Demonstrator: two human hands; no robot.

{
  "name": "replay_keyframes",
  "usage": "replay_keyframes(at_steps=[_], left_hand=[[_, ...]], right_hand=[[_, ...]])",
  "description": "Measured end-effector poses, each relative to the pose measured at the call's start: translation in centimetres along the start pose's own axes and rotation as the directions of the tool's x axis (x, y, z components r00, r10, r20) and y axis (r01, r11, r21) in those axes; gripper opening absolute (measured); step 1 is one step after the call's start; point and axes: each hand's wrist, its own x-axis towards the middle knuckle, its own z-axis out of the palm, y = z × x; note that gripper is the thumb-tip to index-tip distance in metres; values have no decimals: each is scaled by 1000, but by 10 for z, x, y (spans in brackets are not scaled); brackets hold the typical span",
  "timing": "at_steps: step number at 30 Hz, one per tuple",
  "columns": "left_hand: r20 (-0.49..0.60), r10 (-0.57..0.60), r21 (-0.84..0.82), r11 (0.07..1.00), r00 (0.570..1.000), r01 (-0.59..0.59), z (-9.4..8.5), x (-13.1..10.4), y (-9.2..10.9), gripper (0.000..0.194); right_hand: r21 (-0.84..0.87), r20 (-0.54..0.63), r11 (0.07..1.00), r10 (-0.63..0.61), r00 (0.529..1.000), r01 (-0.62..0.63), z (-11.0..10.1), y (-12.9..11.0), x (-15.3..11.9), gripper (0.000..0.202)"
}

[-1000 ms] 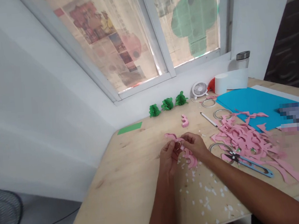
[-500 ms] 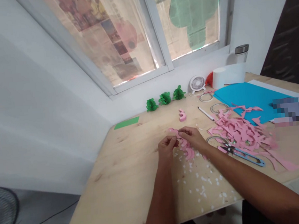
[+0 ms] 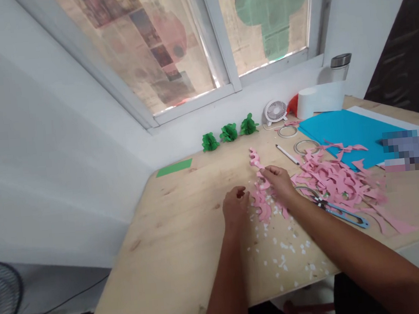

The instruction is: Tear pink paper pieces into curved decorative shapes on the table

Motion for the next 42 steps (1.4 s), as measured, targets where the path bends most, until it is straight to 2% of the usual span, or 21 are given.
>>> replay_keyframes(at_steps=[2, 4, 6, 9, 13, 18, 21, 23, 26, 28, 31, 33, 38, 42], left_hand=[[54, 46, 222, 973, 997, -57, 2, -1, -1, 23], [149, 53, 410, 905, 987, -111, 4, -3, 2, 27], [201, 47, 526, 837, 978, -149, 6, -6, 6, 28], [224, 38, 584, 795, 974, -166, 7, -8, 10, 24], [213, 27, 558, 817, 977, -144, 4, -6, 8, 16], [194, 35, 404, 908, 980, -113, -3, 0, -3, 7], [207, -24, 173, 985, 978, -12, -7, 3, -7, 4], [235, -68, -38, 996, 970, 79, -9, 4, -7, 7], [298, -150, -323, 913, 943, 248, -11, 3, -2, 15], [298, -197, -428, 847, 934, 315, -12, 3, 2, 20], [236, -214, -484, 820, 948, 306, -14, 5, 5, 22], [219, -214, -517, 801, 952, 300, -15, 6, 6, 23], [196, -206, -642, 712, 959, 284, -21, 7, 5, 29], [179, -193, -659, 705, 965, 263, -25, 7, 5, 31]], right_hand=[[36, -61, 998, 50, 997, -48, -2, 0, 2, 29], [49, -95, 996, 72, 993, -68, -3, 1, 3, 30], [55, -96, 997, 61, 993, -56, -2, 1, 3, 31], [57, -82, 997, 47, 996, -43, 0, 0, 1, 31], [36, -77, 997, 69, 995, -67, 2, -2, -2, 30], [-34, -68, 996, 79, 995, -82, 3, -4, -3, 32], [-36, -46, 998, 47, 998, -49, 3, -2, -2, 32], [-2, -24, 998, 55, 998, -55, 3, 0, -2, 31], [96, 59, 990, 99, 993, -105, 4, -1, -3, 27], [173, 146, 970, 146, 978, -171, 6, -4, -5, 27], [205, 271, 939, 218, 938, -277, 8, -9, -9, 27], [193, 308, 935, 229, 923, -296, 9, -12, -11, 26], [187, 312, 944, 206, 927, -273, 9, -12, -10, 23], [168, 333, 937, 237, 913, -305, 8, -10, -11, 22]])
